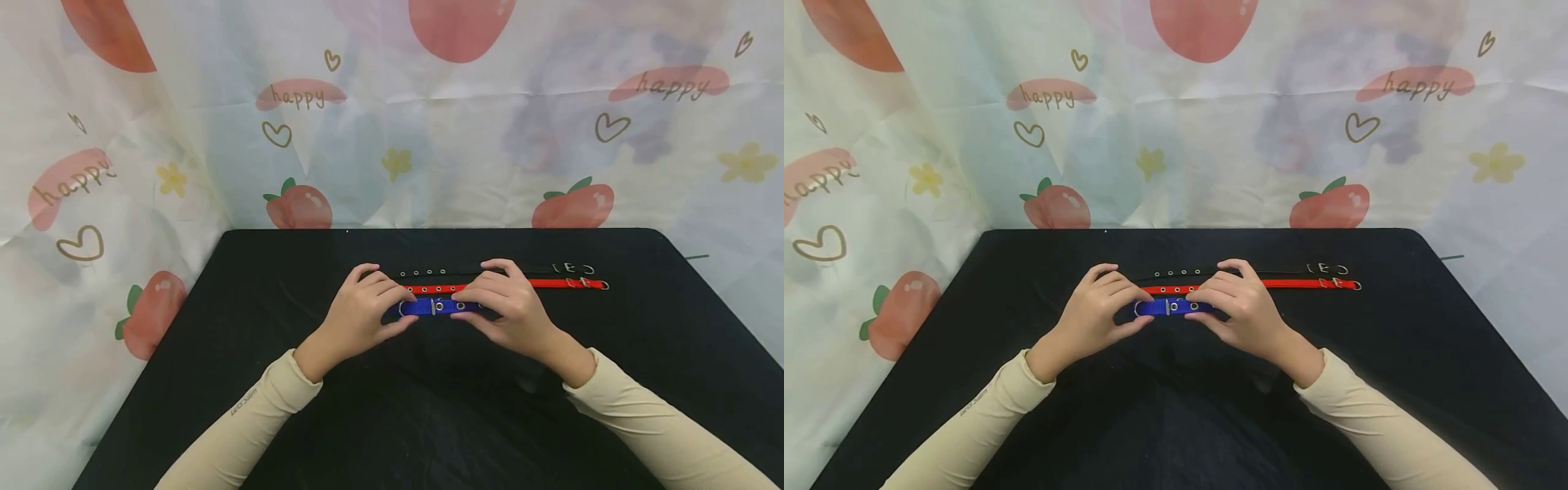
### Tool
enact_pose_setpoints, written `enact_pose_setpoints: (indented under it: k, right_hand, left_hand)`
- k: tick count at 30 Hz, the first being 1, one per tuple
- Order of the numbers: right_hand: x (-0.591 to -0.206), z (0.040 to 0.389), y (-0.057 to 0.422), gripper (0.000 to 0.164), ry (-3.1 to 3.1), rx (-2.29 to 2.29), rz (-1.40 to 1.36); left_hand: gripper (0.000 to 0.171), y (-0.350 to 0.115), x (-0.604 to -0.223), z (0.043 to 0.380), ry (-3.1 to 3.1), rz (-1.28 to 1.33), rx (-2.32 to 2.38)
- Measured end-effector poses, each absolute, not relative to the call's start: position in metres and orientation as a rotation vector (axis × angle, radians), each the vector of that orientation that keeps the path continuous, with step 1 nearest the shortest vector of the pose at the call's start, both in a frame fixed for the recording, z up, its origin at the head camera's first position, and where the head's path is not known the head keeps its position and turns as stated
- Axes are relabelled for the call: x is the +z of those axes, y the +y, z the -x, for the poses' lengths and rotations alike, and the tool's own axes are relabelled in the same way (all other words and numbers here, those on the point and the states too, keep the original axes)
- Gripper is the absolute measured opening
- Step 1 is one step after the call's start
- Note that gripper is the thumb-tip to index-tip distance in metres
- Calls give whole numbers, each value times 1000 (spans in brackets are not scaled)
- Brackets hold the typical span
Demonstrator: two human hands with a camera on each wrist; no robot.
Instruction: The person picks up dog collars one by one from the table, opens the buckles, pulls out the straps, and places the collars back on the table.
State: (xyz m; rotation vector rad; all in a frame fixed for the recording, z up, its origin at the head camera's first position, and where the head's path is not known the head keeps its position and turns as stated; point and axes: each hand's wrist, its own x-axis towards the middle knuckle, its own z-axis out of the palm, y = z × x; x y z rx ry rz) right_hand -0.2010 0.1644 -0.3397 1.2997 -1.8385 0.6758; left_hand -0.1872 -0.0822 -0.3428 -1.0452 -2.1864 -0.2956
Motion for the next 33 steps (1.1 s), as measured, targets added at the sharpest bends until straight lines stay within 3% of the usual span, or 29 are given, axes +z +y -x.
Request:
enact_pose_setpoints:
  k: [33]
  right_hand:
    - [-341,198,156,36,-2031,607,-1331]
  left_hand:
    - [17,-70,-341,187,-2088,1092,-229]
